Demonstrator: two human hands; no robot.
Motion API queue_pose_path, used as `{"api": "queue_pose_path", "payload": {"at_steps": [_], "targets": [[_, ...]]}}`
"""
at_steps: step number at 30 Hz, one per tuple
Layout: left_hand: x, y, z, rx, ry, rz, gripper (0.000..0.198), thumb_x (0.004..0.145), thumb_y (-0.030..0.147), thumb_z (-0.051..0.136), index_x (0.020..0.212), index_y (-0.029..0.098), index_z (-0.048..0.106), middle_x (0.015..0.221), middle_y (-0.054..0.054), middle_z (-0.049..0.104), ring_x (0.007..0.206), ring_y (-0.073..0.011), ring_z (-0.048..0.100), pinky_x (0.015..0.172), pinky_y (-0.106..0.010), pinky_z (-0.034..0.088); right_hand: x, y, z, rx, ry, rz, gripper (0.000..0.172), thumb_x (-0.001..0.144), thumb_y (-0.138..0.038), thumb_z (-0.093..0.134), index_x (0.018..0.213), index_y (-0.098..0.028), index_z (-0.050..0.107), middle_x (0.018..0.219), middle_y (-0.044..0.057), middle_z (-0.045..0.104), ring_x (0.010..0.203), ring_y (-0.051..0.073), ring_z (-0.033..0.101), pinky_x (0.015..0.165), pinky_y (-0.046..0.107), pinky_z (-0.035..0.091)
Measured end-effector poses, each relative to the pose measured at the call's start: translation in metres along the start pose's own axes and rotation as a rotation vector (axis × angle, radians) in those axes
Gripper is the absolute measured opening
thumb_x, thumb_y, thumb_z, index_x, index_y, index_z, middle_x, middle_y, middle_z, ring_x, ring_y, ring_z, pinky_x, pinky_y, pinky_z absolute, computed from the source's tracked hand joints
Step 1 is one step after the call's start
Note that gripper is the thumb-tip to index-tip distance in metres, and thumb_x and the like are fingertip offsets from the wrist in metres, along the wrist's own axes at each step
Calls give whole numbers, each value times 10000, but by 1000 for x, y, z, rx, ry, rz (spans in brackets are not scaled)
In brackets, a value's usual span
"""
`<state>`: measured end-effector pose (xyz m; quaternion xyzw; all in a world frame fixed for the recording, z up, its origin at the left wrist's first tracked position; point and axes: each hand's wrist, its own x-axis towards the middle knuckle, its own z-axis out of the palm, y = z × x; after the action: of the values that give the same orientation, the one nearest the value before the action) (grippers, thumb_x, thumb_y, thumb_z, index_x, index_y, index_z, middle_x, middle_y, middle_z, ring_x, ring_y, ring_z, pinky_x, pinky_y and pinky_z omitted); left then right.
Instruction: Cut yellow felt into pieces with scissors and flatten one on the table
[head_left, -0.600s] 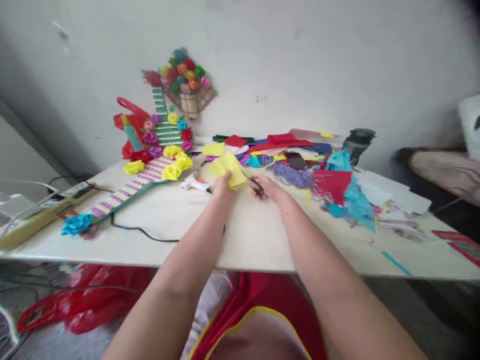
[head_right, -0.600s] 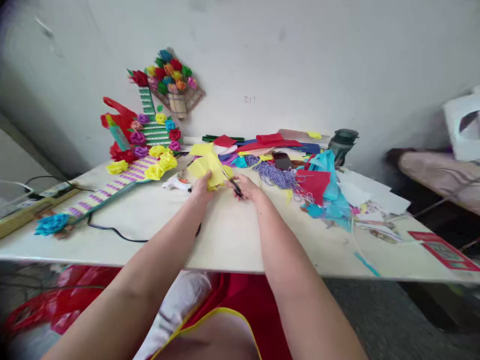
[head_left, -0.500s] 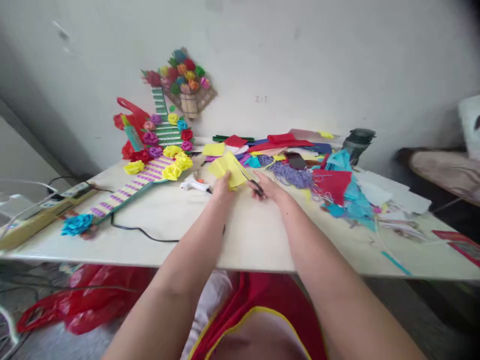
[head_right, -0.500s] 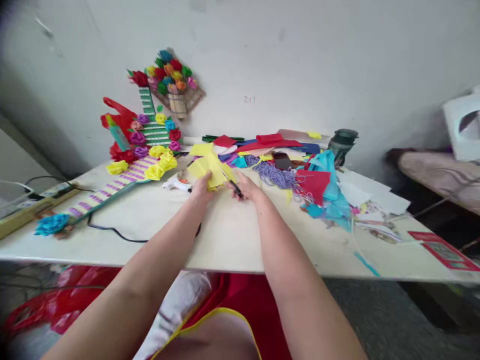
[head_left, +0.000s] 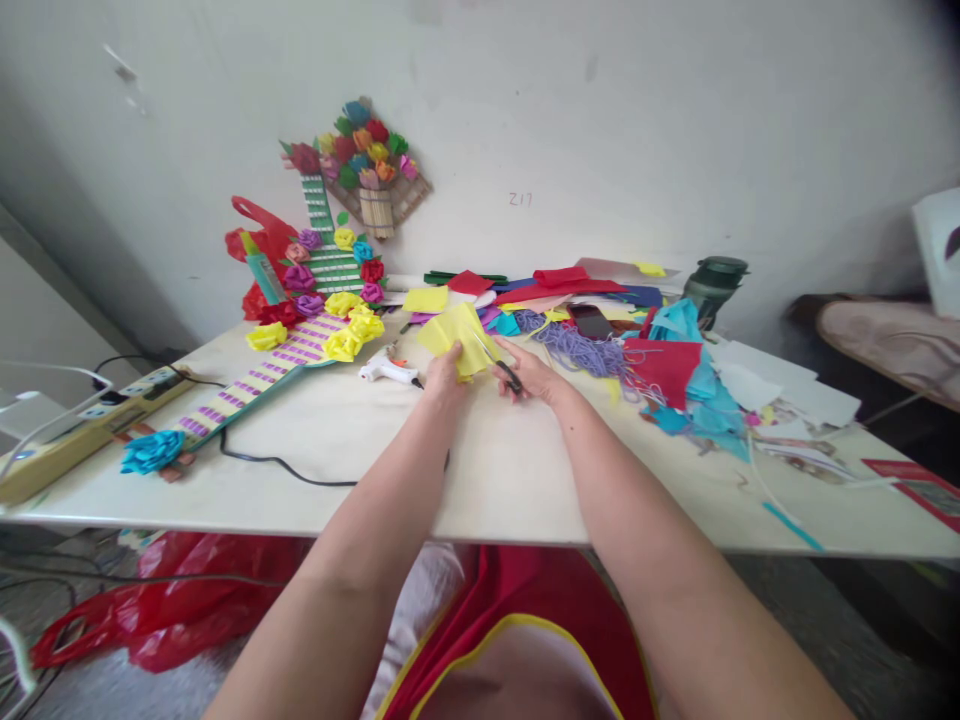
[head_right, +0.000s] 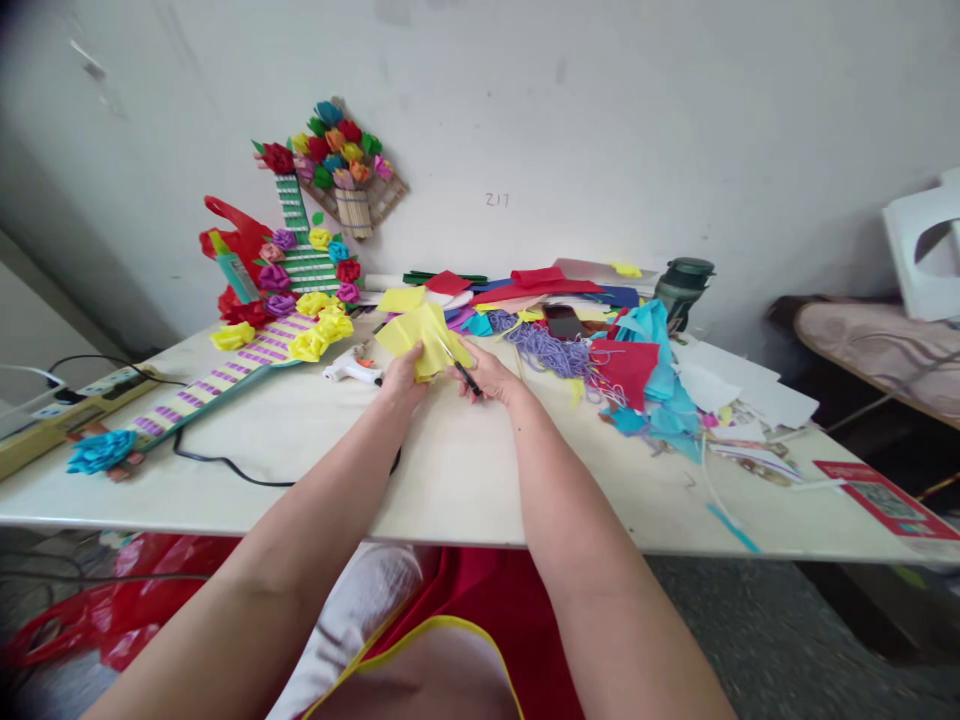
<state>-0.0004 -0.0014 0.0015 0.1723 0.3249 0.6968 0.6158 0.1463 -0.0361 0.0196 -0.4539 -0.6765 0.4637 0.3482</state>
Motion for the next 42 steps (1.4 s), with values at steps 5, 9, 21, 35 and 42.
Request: {"api": "queue_pose_path", "payload": {"at_steps": [5,9,21,35,42], "targets": [[2,-1,-1,12,-20,-8,163,772,119,604,932,140,625,895,-68,676,733,-174,670,668,-276,537,1,2,1,75,16,49,776,818,-386,568,1441,-175,156,498,-79,545,351,71,494,306,153,265],[-1,-1,0,18,-31,-6,177,782,116,585,955,129,621,872,-70,684,719,-171,668,668,-272,536,2,4,1,112,13,54,727,831,-419,541,1426,-166,209,510,-74,547,354,70,495,304,157,267],[-2,0,1,4,-45,-4,120,790,105,561,891,131,620,886,-74,683,769,-182,665,713,-292,536,4,5,1,101,27,78,643,831,-405,538,1390,-195,299,507,-79,520,345,57,464,307,155,254],[-3,2,2,4,-28,-8,173,791,98,555,952,143,602,862,-55,675,710,-158,655,645,-270,536,8,8,2,111,61,52,659,807,-357,589,1383,-206,309,467,-94,503,311,59,422,285,162,226],[-4,1,1,25,-48,-26,203,788,116,564,988,124,598,809,-63,677,664,-154,652,565,-230,511,3,4,2,127,29,74,703,850,-420,514,1431,-210,178,524,-74,546,360,68,482,315,160,278]]}}
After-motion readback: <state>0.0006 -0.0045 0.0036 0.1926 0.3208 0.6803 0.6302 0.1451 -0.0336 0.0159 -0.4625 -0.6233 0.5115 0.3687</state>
